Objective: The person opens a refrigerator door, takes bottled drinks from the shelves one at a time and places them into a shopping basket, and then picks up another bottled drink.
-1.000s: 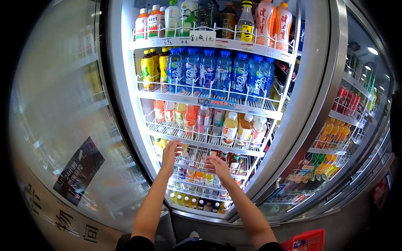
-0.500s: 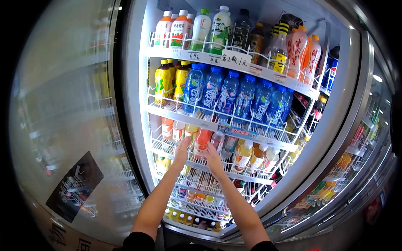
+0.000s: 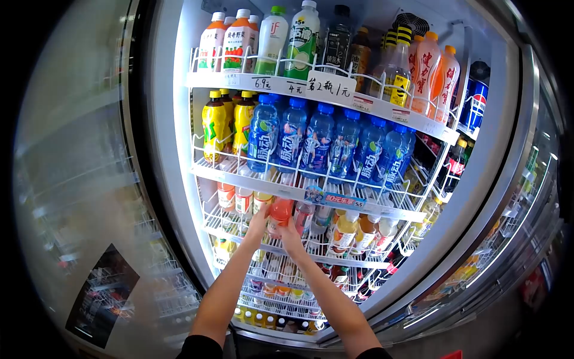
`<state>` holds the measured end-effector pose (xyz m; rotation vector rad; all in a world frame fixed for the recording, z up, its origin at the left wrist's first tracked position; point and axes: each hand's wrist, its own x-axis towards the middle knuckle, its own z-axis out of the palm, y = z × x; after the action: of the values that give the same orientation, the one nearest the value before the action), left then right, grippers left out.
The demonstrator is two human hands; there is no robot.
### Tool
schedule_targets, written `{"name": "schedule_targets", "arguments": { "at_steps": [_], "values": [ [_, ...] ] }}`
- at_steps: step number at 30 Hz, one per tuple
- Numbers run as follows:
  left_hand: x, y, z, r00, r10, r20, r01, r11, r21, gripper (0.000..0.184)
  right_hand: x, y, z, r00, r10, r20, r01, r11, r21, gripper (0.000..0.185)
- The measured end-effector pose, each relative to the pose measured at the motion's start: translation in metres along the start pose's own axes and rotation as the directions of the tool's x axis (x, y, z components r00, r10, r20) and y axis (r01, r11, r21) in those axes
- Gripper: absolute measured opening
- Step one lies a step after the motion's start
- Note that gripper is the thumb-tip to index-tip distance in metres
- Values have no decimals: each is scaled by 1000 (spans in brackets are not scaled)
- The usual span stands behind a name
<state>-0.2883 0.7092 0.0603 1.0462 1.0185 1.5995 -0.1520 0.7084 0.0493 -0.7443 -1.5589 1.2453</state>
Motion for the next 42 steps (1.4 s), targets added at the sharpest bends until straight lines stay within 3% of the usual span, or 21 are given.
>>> {"name": "schedule_targets", "arguments": {
  "at_steps": [1,2,4,8,10,13,14,16,20,22,23,24,26,32,35,40,42],
  "values": [
    [-3,-3,0,996,85,18,-85,996,-4,51,4,4,2,998,-64,25,63,997,33,54],
    [-6,-6,0,991,135,12,-135,991,9,45,-2,1,-1,998,21,53,-25,997,79,56],
    [-17,-6,1,976,217,-8,-215,973,79,40,-5,7,-4,993,-88,78,88,996,2,63],
    [-37,0,2,958,286,23,-286,945,158,41,-24,-18,-3,989,-125,85,132,988,-82,70],
    [-48,0,1,861,505,54,-470,752,462,42,-32,-26,-4,978,-167,126,166,986,13,74],
    [-66,6,5,823,563,75,-511,676,531,49,-45,-27,-10,960,-238,148,259,955,-145,77],
    [-69,4,7,824,561,77,-510,675,533,49,-48,-23,-12,960,-237,146,257,956,-141,77],
    [-70,-1,10,807,589,45,-565,747,351,58,-50,-17,-15,941,-289,176,322,924,-206,79],
    [-87,3,14,822,569,24,-549,782,296,64,-67,-29,-21,944,-281,175,319,914,-253,78],
    [-93,16,13,742,660,122,-598,568,565,64,-72,-47,-24,913,-351,206,398,878,-267,72],
    [-99,22,15,733,662,157,-598,516,613,66,-80,-63,-25,900,-382,210,429,862,-269,67],
    [-103,19,18,734,661,155,-595,517,615,66,-84,-62,-27,900,-380,212,427,864,-268,67],
    [-110,14,25,894,434,114,-445,890,97,70,-95,-58,-31,879,-425,216,474,832,-290,65],
    [-153,9,59,937,345,47,-348,928,129,60,-134,-58,-47,882,-421,211,466,844,-266,76],
    [-181,-1,77,996,84,-2,-84,985,-149,53,-164,-54,-61,902,-377,208,428,838,-338,86],
    [-223,-6,130,994,12,107,8,983,-183,52,-210,-60,-93,934,-344,91,352,853,-386,90],
    [-242,-28,128,986,79,144,-70,995,-66,51,-232,-46,-91,951,-306,37,307,929,-206,92]
  ]
}}
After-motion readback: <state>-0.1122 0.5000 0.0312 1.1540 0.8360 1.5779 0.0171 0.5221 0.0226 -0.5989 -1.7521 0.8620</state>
